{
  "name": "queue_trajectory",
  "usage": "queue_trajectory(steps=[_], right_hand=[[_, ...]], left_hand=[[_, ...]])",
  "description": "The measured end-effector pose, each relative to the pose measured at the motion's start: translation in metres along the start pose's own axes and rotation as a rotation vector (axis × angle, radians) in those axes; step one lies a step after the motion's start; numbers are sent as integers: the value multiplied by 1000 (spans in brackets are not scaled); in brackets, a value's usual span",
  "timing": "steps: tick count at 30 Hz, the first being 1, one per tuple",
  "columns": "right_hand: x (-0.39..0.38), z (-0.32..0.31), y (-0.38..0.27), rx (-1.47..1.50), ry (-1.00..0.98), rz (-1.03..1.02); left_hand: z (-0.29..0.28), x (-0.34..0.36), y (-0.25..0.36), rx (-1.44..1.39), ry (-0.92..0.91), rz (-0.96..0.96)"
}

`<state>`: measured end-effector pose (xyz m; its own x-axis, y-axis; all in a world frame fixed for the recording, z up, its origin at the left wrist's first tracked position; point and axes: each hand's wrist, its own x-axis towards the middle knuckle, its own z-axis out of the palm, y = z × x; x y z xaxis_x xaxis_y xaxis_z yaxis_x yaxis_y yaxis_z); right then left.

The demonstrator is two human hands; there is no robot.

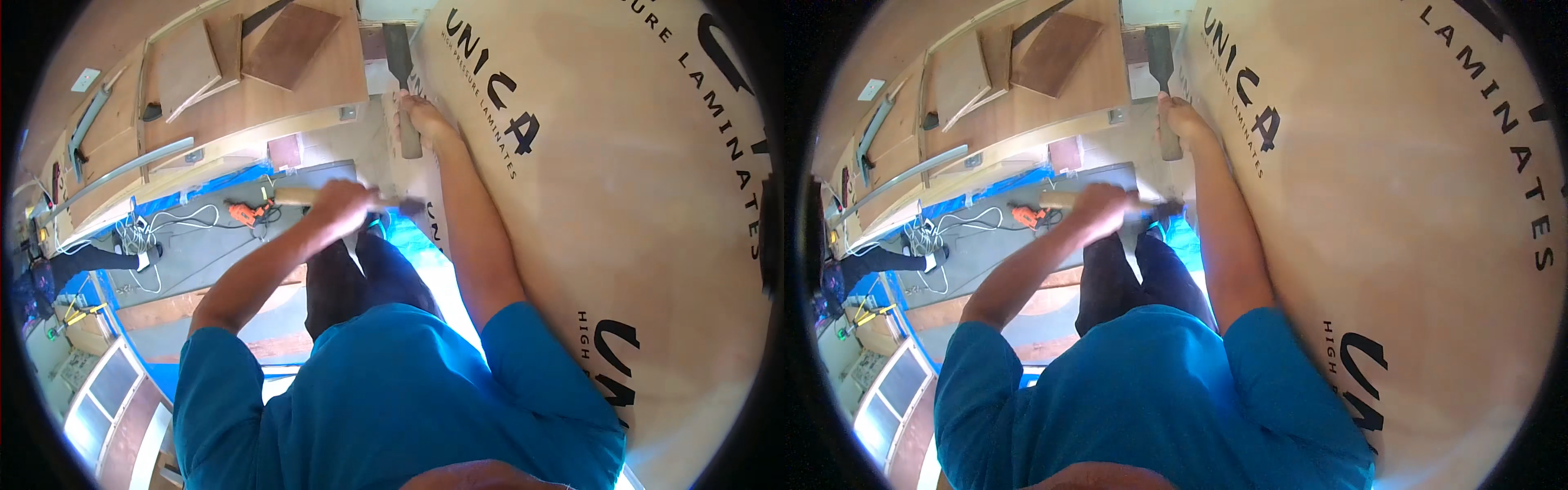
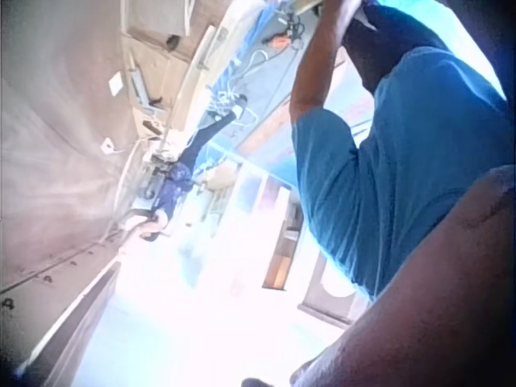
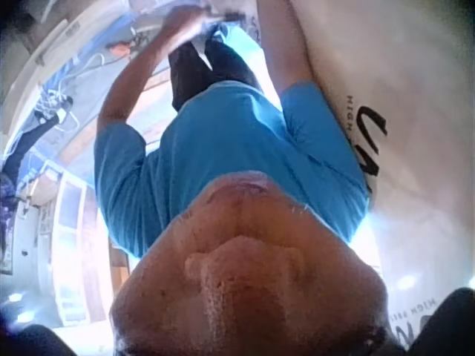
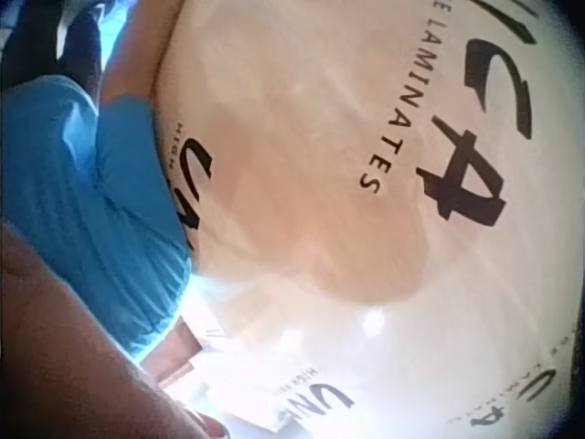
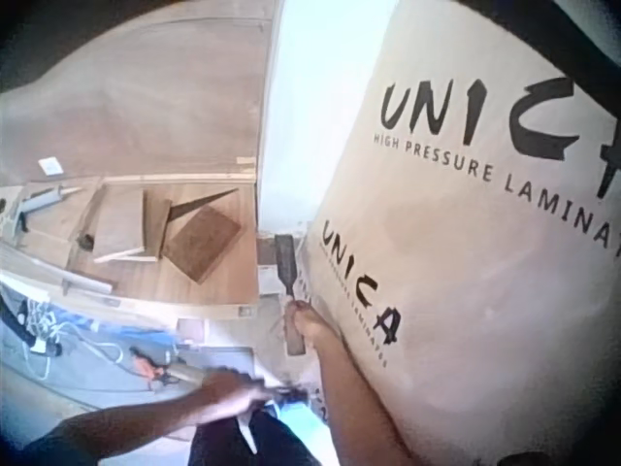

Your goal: The person uses a hammer to strike a chisel while working on a wooden cabinet, removing small pieces of wood from the joint area.

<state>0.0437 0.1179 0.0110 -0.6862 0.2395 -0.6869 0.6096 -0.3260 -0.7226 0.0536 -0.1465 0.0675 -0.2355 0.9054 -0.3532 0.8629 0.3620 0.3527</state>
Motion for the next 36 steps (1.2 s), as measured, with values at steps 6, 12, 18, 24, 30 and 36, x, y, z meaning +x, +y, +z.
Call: queue_trajectory(steps=[6,12,18,24,30,36], right_hand=[[-5,10,-8,62,10,22],[3,3,-7,63,-14,18],[12,-2,-11,42,22,-2],[5,5,-6,29,-36,38],[28,-2,9,11,-19,16],[9,15,6,59,-52,-30]], left_hand=[[-6,40,-37,105,138,-169],[-9,-11,12,17,60,106],[-8,44,-18,137,122,-146],[-7,-2,5,63,89,226],[-6,31,-14,53,44,-146],[11,-19,23,-50,101,-17]])
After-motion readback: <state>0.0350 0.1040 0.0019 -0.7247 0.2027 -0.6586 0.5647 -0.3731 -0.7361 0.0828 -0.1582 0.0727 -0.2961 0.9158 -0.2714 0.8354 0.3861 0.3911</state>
